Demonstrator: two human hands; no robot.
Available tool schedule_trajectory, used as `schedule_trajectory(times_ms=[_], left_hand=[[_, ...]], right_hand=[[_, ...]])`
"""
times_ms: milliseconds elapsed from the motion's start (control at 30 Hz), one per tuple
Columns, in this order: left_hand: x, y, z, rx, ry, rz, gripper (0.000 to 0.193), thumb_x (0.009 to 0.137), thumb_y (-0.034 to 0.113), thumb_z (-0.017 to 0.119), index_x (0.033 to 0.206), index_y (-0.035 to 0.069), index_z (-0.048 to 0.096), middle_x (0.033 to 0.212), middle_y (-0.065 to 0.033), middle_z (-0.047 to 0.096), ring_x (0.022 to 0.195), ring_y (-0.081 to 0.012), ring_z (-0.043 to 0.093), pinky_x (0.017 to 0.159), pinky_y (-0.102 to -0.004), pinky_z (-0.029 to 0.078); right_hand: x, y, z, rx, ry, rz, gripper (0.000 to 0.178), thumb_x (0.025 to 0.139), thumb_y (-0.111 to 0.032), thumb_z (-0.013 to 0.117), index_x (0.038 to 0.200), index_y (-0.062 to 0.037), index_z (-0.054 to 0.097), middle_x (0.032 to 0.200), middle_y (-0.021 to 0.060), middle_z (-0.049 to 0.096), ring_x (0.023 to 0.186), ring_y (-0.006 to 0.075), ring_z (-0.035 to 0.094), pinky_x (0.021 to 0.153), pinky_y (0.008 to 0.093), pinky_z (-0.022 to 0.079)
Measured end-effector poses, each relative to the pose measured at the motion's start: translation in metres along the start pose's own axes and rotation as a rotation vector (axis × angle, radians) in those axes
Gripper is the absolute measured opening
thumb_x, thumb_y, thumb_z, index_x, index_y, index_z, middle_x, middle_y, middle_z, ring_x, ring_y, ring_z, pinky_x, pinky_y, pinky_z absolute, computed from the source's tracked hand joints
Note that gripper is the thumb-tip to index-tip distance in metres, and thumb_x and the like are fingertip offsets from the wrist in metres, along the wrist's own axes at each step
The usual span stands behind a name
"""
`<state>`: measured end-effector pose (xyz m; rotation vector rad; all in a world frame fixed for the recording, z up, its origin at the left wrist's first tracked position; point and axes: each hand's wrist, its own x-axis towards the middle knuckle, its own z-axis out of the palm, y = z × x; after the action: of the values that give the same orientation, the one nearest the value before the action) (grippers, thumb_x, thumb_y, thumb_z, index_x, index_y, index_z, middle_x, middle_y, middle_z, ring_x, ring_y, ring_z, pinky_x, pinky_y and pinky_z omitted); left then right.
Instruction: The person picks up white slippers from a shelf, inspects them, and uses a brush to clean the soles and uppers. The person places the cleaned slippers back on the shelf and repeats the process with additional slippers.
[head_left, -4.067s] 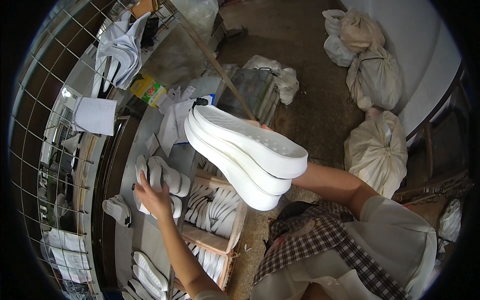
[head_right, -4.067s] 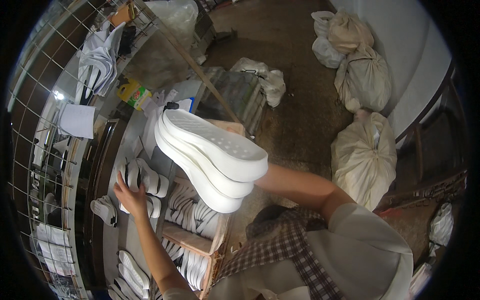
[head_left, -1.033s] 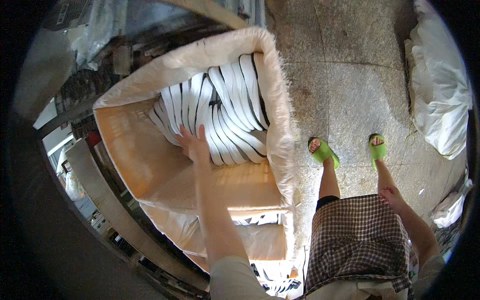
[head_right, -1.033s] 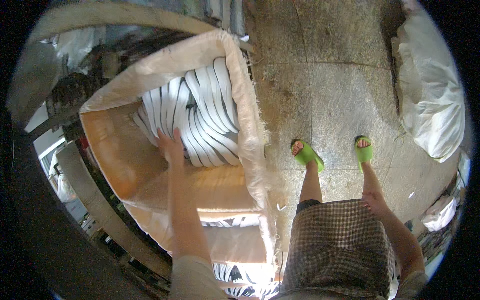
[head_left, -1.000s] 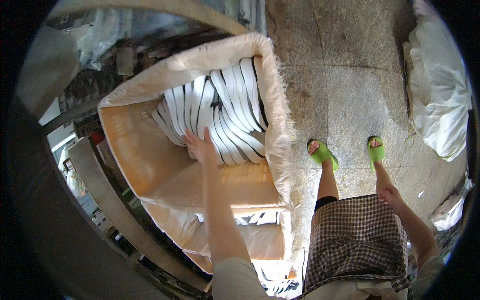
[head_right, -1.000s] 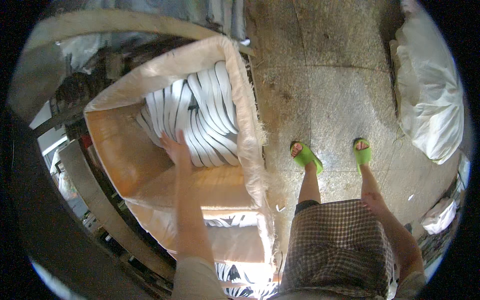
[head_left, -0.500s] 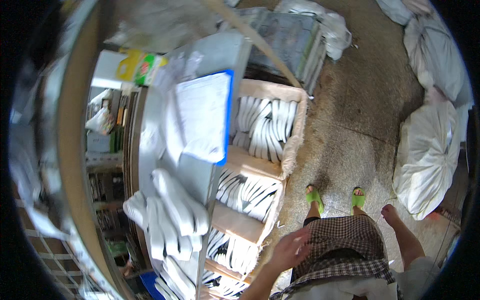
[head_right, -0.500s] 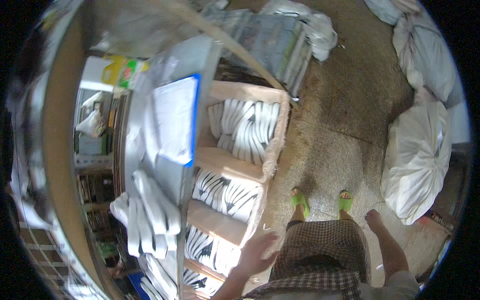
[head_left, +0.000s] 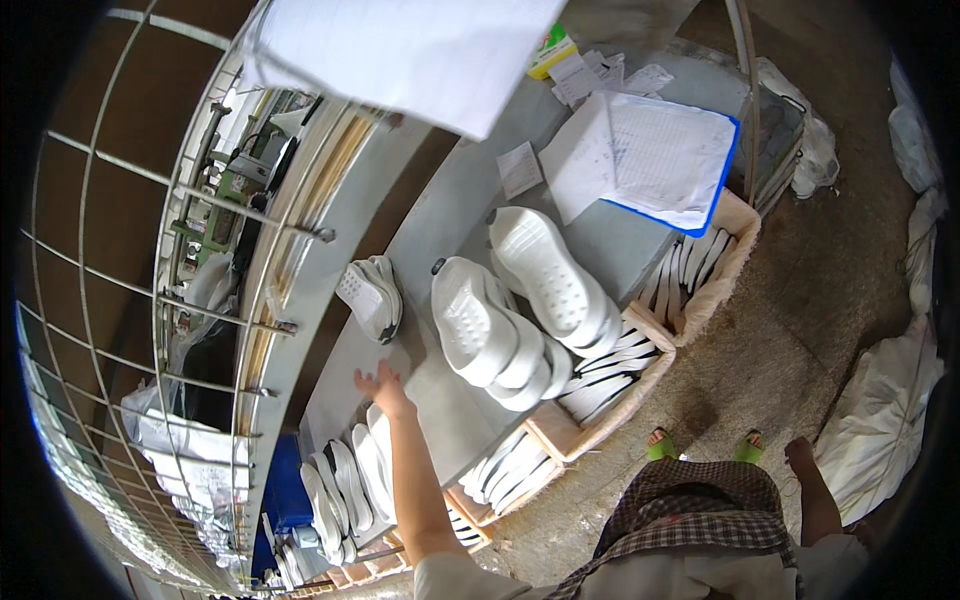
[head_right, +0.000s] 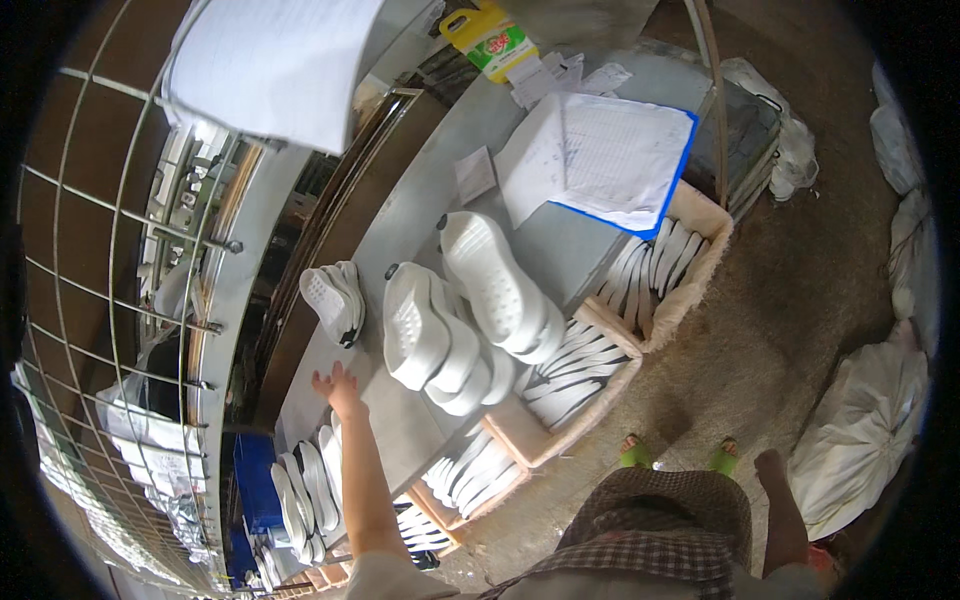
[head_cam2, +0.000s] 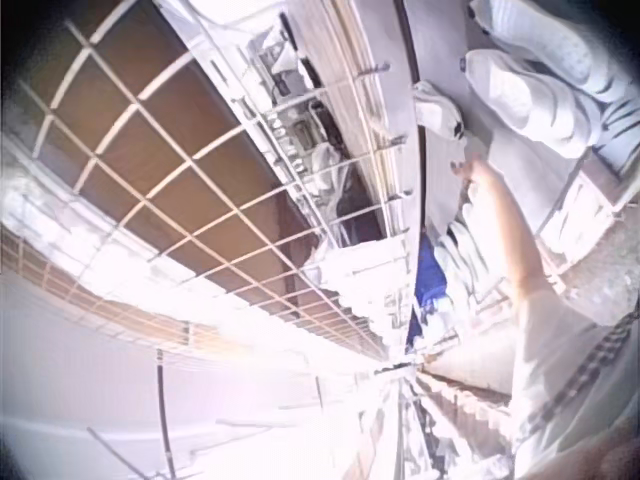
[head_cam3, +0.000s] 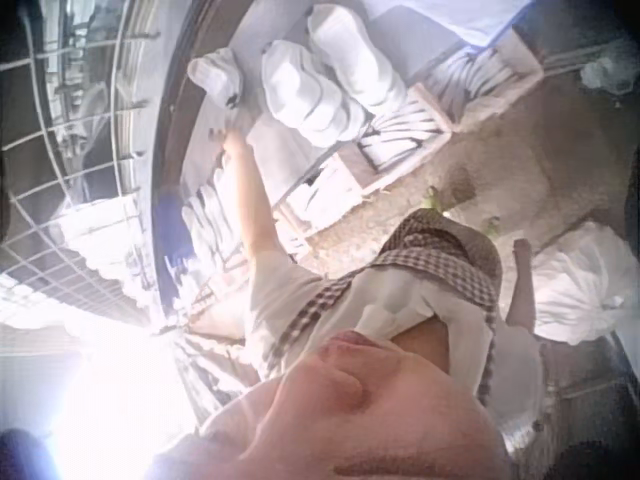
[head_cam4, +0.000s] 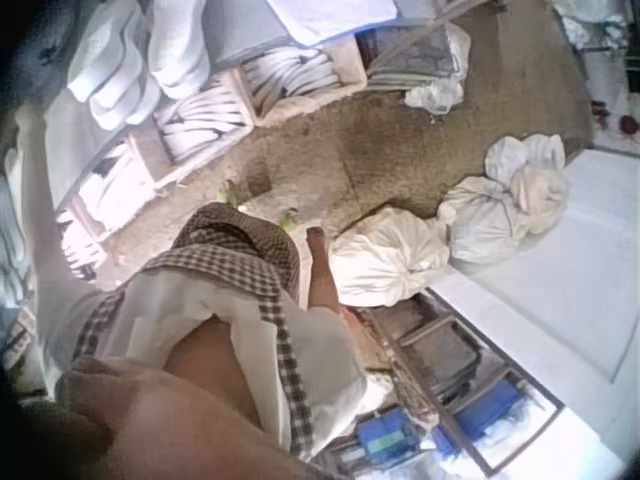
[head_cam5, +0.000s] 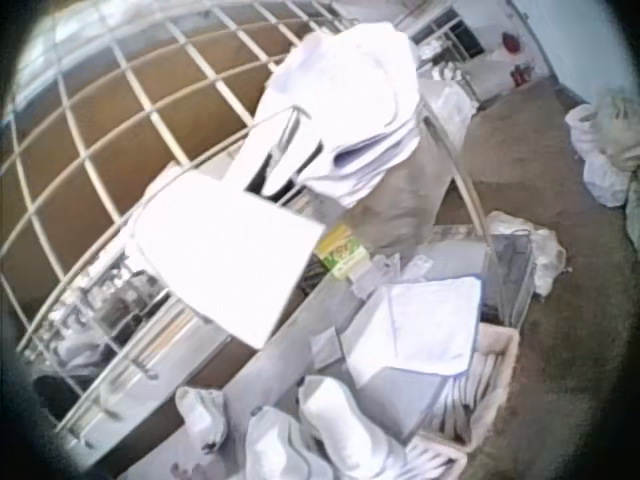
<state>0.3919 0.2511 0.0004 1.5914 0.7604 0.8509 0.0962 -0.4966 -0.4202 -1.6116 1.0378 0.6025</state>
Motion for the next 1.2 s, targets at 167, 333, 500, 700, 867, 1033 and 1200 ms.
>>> schedule_trajectory(times_ms=[167,333,500,700,867,1033,1200], left_hand=[[0.111,-0.056,0.016,-0.179,-0.044,-0.196,0.066,0.086,0.032,0.064,0.135,0.007,0.028,0.113,-0.0149,0.047,0.091,-0.0276,0.054,0.072,-0.0358,0.052],[0.196,-0.085,0.036,-0.541,-0.038,-0.67,0.04,0.086,0.029,0.065,0.109,-0.004,0.056,0.088,-0.0128,0.056,0.075,-0.0255,0.058,0.064,-0.0376,0.055],[0.177,-0.054,0.021,0.271,-0.497,0.46,0.02,0.089,0.015,0.06,0.087,-0.005,0.056,0.078,-0.0108,0.059,0.07,-0.0251,0.061,0.066,-0.0327,0.059],[0.036,0.085,0.019,-0.629,-0.455,-0.548,0.018,0.09,0.008,0.055,0.093,-0.01,0.054,0.092,-0.0162,0.061,0.085,-0.0265,0.063,0.081,-0.0352,0.059],[-0.136,0.166,0.014,-0.523,-0.752,-0.464,0.027,0.09,0.006,0.052,0.113,-0.008,0.049,0.108,-0.0225,0.058,0.097,-0.0331,0.061,0.083,-0.0366,0.058],[-0.297,0.177,0.021,-0.462,-0.931,-0.603,0.051,0.083,0.004,0.06,0.13,0.007,0.04,0.116,-0.0138,0.058,0.098,-0.0281,0.063,0.075,-0.038,0.058],[-0.406,0.127,0.044,-0.562,-1.235,-0.751,0.059,0.081,0.006,0.062,0.134,0.014,0.039,0.118,-0.0087,0.057,0.096,-0.0252,0.062,0.067,-0.0349,0.056]], right_hand=[[-0.07,-0.094,0.084,-0.292,-0.145,-0.134,0.03,0.082,-0.023,0.062,0.104,-0.0024,0.06,0.092,0.0139,0.063,0.094,0.0259,0.06,0.08,0.043,0.048],[-0.116,-0.131,0.135,-0.548,-0.19,-0.449,0.035,0.084,-0.028,0.06,0.109,-0.0023,0.06,0.102,0.0152,0.062,0.097,0.032,0.059,0.083,0.0429,0.047],[-0.13,-0.171,0.144,-0.672,-0.319,-0.461,0.035,0.09,-0.029,0.056,0.115,-0.0051,0.059,0.111,0.0154,0.059,0.103,0.0285,0.058,0.086,0.0425,0.047],[-0.172,-0.255,0.128,-0.295,-0.259,-0.917,0.028,0.088,-0.022,0.059,0.111,-0.0053,0.058,0.104,0.0142,0.061,0.096,0.0259,0.06,0.082,0.0371,0.048],[-0.246,-0.352,0.106,0.148,-0.422,-1.276,0.039,0.089,-0.015,0.06,0.124,-0.0017,0.048,0.115,0.0119,0.057,0.105,0.02,0.056,0.089,0.0318,0.046],[-0.303,-0.405,0.092,0.56,-0.827,-1.104,0.076,0.09,-0.03,0.059,0.144,-0.0003,0.015,0.138,0.0228,0.039,0.126,0.0306,0.042,0.103,0.0397,0.04],[-0.321,-0.383,0.05,1.02,-0.998,-1.023,0.085,0.083,-0.024,0.064,0.144,0.0019,0.011,0.14,0.018,0.035,0.131,0.0272,0.034,0.109,0.0407,0.029]])
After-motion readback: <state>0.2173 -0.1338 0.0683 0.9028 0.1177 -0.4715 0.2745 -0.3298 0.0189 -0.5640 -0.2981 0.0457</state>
